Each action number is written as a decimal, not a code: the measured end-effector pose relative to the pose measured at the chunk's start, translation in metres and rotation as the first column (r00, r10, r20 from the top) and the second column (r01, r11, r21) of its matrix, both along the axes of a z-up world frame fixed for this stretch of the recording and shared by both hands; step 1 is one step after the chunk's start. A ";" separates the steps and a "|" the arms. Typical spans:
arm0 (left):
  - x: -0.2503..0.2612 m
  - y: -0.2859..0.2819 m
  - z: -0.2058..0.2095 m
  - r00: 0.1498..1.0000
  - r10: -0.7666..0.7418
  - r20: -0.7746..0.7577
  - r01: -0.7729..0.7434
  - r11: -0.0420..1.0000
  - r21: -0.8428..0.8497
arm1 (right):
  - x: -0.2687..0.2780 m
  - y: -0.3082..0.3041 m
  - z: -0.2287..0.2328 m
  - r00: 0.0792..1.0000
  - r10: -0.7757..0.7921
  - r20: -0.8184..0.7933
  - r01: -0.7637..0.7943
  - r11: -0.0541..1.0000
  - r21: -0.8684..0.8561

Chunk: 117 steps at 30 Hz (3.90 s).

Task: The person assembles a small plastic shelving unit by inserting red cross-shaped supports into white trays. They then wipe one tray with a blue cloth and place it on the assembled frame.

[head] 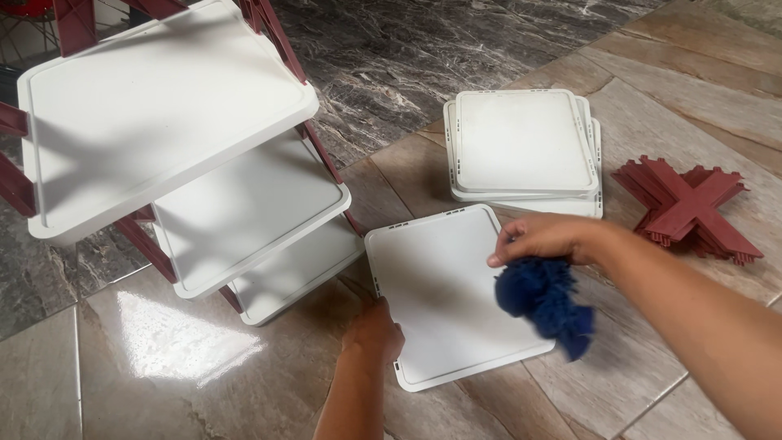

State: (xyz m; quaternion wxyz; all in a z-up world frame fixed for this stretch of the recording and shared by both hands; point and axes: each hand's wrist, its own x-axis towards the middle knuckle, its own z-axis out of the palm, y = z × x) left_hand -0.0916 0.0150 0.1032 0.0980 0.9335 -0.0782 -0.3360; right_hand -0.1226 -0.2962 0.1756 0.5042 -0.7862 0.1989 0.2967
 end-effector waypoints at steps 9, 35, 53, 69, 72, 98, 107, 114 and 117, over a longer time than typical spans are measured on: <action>-0.009 -0.019 -0.024 1.000 0.023 0.013 -0.020 0.973 -0.231 | -0.016 0.020 -0.056 0.911 -0.256 0.323 0.367 0.861 -0.352; 0.033 -0.027 -0.050 0.926 -0.191 0.327 0.204 0.979 -0.007 | -0.028 0.013 -0.119 0.881 0.281 0.381 0.202 0.506 -0.838; 0.050 -0.021 -0.002 0.953 -0.192 0.235 0.224 0.968 -0.116 | 0.020 0.036 -0.139 0.838 0.318 0.443 0.247 0.503 -0.829; 0.055 -0.016 0.007 0.958 -0.211 0.194 0.240 0.961 -0.140 | 0.062 0.135 -0.088 0.800 0.563 0.208 -0.222 0.599 -0.769; 0.056 -0.015 0.006 0.963 -0.214 0.166 0.238 0.961 -0.139 | 0.069 0.141 -0.087 0.760 0.585 0.284 -0.214 0.637 -0.741; 0.034 0.006 -0.033 0.964 0.098 0.248 -0.056 0.983 -0.173 | 0.006 0.124 -0.088 0.543 0.742 0.393 -0.481 0.659 -0.578; 0.032 0.012 -0.019 0.970 -0.129 0.205 0.179 0.952 -0.246 | -0.011 0.120 -0.089 0.519 0.731 0.443 -0.517 0.681 -0.518; 0.036 -0.009 -0.023 0.939 -0.174 0.297 0.207 0.975 -0.080 | -0.032 0.118 -0.081 0.492 0.739 0.459 -0.594 0.671 -0.444; 0.033 -0.018 -0.021 0.936 -0.173 0.307 0.196 0.979 -0.047 | -0.044 0.116 -0.080 0.477 0.744 0.467 -0.650 0.657 -0.382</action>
